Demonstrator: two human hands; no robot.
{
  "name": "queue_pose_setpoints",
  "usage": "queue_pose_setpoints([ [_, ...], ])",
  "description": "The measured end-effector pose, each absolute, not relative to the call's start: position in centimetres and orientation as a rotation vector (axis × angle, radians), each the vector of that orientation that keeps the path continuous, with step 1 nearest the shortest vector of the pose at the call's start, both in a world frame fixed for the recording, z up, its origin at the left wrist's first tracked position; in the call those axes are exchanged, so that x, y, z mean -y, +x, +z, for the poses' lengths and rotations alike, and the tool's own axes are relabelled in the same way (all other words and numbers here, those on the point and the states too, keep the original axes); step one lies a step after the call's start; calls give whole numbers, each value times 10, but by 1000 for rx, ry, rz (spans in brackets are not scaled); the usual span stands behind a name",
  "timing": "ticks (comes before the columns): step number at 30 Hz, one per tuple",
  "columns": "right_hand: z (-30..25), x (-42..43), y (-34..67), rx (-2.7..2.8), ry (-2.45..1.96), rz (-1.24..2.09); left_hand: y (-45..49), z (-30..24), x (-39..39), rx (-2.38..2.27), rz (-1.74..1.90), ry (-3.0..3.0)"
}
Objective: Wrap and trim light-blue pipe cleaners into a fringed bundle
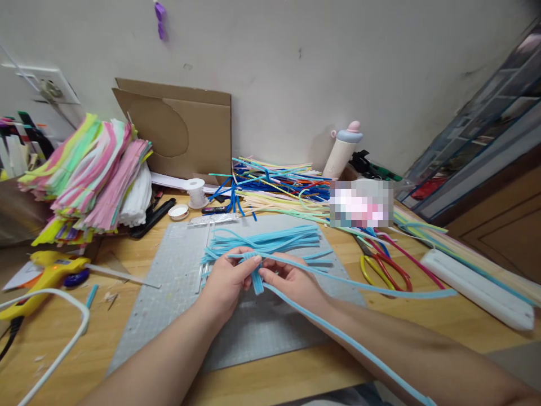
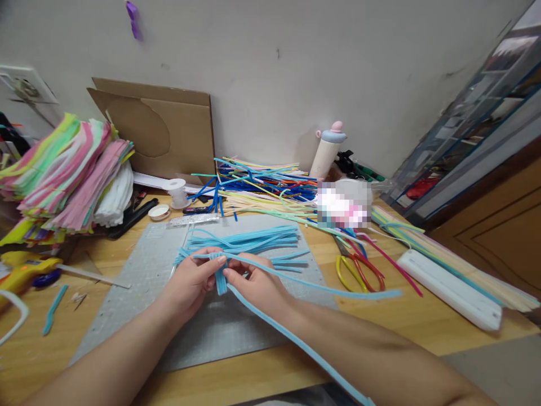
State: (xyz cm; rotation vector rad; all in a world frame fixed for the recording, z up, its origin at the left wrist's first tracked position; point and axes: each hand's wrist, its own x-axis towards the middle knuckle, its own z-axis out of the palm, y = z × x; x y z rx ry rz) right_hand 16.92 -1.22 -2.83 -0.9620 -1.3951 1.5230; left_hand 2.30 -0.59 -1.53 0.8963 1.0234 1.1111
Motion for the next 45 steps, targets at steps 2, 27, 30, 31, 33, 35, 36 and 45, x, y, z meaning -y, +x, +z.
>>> queue_pose_setpoints([
  [2, -27, 14, 168, 1445, -941, 1454, 23, -15, 6, -1007, 1106, 911],
  [27, -28, 9, 166, 1410, -969, 1636, 21, -19, 3, -1006, 1103, 875],
  [30, -30, 8, 167, 1420, -1029, 1652, 21, -19, 3, -1001, 1102, 865],
  [31, -31, 8, 167, 1428, -1038, 1635, 21, -19, 3, -1000, 1104, 868],
  [33, -32, 8, 168, 1439, -1035, 1618, 22, -19, 3, -997, 1109, 867],
  [35, -34, 8, 168, 1405, -996, 1655, 22, -19, 3, -987, 1110, 849],
  [36, -35, 8, 168, 1371, -974, 1683, 21, -18, 3, -976, 1112, 835],
  [45, -32, 4, 164, 1083, -898, 1734, 19, -13, 3, -885, 1109, 742],
])
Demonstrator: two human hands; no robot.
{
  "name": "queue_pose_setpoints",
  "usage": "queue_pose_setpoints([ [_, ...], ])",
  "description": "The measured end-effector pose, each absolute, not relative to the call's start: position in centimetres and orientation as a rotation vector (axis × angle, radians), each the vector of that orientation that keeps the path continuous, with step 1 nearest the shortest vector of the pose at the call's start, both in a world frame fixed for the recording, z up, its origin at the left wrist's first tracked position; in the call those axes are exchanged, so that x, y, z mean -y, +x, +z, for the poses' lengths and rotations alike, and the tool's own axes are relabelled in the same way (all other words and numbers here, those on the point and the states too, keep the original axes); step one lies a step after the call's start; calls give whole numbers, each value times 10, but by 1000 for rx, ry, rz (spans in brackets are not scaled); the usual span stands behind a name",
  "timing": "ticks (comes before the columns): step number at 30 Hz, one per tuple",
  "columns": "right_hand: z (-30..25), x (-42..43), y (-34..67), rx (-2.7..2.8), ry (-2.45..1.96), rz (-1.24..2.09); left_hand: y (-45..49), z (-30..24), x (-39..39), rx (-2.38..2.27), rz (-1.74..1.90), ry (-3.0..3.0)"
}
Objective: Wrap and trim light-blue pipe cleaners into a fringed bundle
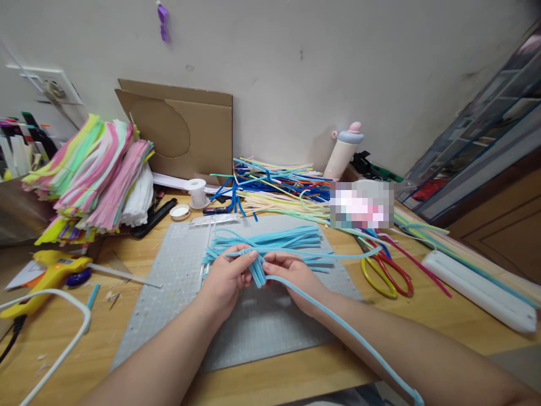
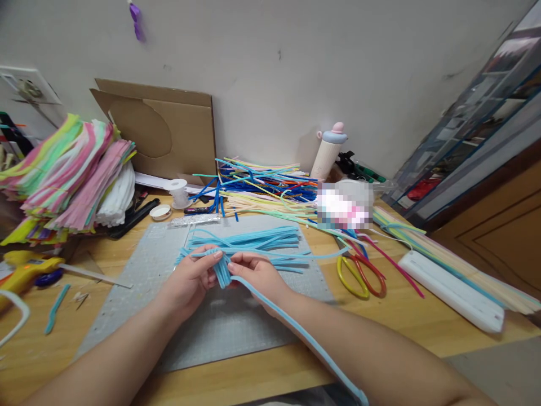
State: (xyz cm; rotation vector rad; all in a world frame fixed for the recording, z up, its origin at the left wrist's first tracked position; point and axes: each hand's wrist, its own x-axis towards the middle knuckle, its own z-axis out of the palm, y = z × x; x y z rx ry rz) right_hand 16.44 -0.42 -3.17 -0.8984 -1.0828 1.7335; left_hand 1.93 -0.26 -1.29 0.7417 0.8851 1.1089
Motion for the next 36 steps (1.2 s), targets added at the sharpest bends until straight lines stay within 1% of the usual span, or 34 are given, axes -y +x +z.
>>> queue_pose_setpoints([
  [7, -26, 3, 170, 1217, -912, 1676, 19, -12, 3, -831, 1040, 720],
  [15, -25, 4, 169, 1145, -889, 1700, 21, -9, 6, -795, 988, 771],
  [21, -24, 6, 169, 1144, -946, 1647, 19, -13, 4, -924, 1006, 945],
  [25, -24, 6, 170, 1117, -962, 1687, 17, -14, 4, -987, 997, 994],
  [33, -20, 6, 172, 1091, -815, 1816, 19, -16, 5, -907, 998, 926],
  [36, -18, 8, 169, 1039, -839, 1789, 21, -18, 6, -928, 1052, 961],
])
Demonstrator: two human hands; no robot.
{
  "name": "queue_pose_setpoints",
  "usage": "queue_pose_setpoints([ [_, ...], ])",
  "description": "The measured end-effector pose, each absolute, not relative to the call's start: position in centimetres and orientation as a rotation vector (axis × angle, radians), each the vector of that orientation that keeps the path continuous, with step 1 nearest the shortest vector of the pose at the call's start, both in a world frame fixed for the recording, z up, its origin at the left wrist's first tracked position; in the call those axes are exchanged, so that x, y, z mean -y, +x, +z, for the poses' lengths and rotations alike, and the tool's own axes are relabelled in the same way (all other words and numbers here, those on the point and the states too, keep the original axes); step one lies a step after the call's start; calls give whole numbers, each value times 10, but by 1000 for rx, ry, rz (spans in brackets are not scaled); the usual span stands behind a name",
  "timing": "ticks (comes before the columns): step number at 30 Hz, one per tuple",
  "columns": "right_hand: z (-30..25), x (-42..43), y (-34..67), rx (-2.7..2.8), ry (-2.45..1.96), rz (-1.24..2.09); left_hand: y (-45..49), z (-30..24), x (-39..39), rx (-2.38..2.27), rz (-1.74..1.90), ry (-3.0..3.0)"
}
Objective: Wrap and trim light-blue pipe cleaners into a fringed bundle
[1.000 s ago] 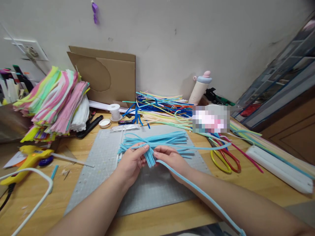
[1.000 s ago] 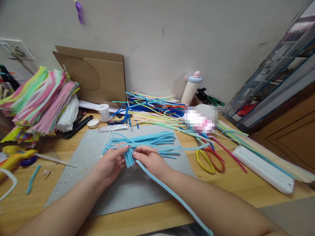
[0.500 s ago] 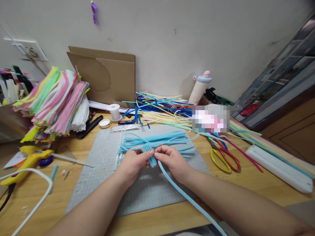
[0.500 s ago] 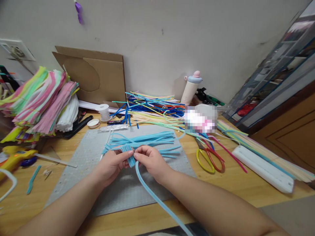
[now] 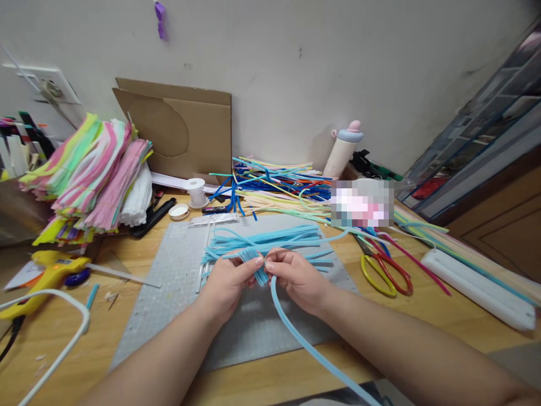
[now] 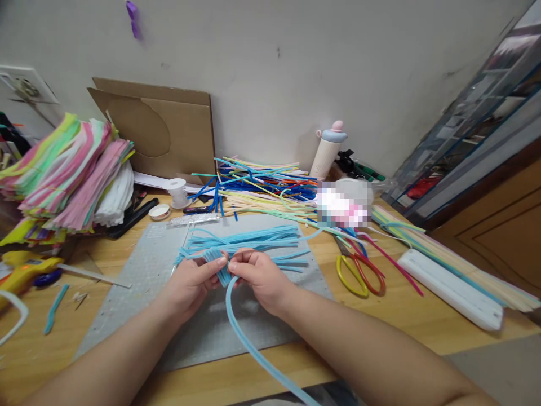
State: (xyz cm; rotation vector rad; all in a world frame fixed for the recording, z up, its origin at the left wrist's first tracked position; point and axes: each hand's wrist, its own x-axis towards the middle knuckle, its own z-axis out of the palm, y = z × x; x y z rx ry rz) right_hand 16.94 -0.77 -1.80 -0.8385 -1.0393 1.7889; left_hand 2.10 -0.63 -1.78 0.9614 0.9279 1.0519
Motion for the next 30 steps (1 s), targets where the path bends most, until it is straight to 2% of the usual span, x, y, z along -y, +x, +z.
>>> queue_pose_setpoints([
  [4, -19, 9, 165, 1019, -923, 1670, 22, -20, 7, -975, 1132, 1021],
  [13, -21, 6, 173, 1050, -899, 1717, 23, -14, 6, -888, 998, 818],
  [20, -14, 6, 176, 1264, -894, 1587, 21, -11, 7, -821, 963, 759],
  [30, -17, 0, 179, 990, -787, 2055, 17, -13, 6, -816, 914, 875],
])
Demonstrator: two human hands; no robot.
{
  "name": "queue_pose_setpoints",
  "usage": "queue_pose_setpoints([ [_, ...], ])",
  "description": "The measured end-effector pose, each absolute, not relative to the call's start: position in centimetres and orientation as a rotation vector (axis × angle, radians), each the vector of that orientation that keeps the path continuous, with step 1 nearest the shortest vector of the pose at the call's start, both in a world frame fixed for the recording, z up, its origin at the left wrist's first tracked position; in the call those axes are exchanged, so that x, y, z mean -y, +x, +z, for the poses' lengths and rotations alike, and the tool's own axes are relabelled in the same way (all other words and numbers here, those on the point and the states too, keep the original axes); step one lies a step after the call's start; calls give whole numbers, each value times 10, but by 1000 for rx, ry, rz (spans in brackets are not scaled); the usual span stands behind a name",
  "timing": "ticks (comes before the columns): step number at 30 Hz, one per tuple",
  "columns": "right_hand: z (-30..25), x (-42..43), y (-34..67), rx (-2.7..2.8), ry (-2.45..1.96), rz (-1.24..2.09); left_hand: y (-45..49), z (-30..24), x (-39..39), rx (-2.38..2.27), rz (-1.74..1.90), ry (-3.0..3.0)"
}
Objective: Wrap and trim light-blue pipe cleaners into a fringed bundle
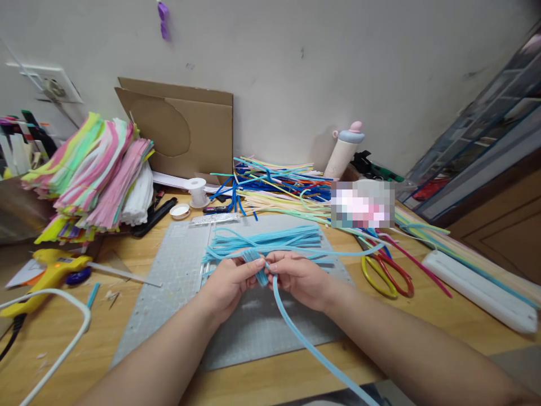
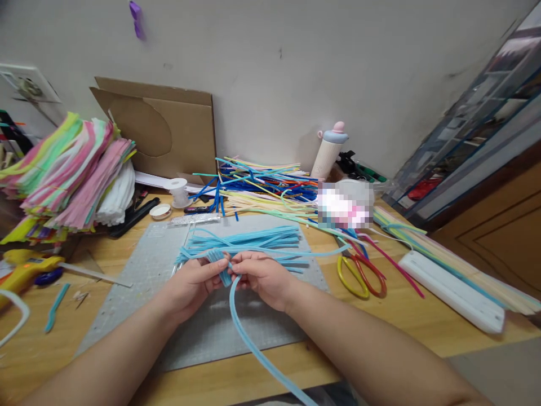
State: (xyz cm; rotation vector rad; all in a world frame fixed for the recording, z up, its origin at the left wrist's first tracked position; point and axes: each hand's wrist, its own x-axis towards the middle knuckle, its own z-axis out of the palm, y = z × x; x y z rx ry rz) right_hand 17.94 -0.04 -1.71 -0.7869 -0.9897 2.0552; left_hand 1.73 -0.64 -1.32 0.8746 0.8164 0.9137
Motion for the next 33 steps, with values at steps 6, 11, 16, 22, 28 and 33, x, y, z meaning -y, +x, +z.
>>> queue_pose_setpoints([
  [6, -19, 0, 182, 819, -751, 2239, 18, -11, 7, -807, 894, 889],
  [11, -23, 0, 184, 701, -764, 2330, 18, -9, 8, -775, 874, 881],
  [16, -26, 0, 184, 697, -786, 2324, 17, -11, 7, -780, 879, 915],
  [22, -26, 0, 185, 766, -750, 2328, 18, -11, 8, -787, 878, 932],
  [28, -22, 5, 176, 892, -782, 2091, 23, -14, 9, -857, 998, 958],
  [33, -24, 8, 160, 959, -862, 1772, 28, -25, 10, -896, 1132, 877],
])
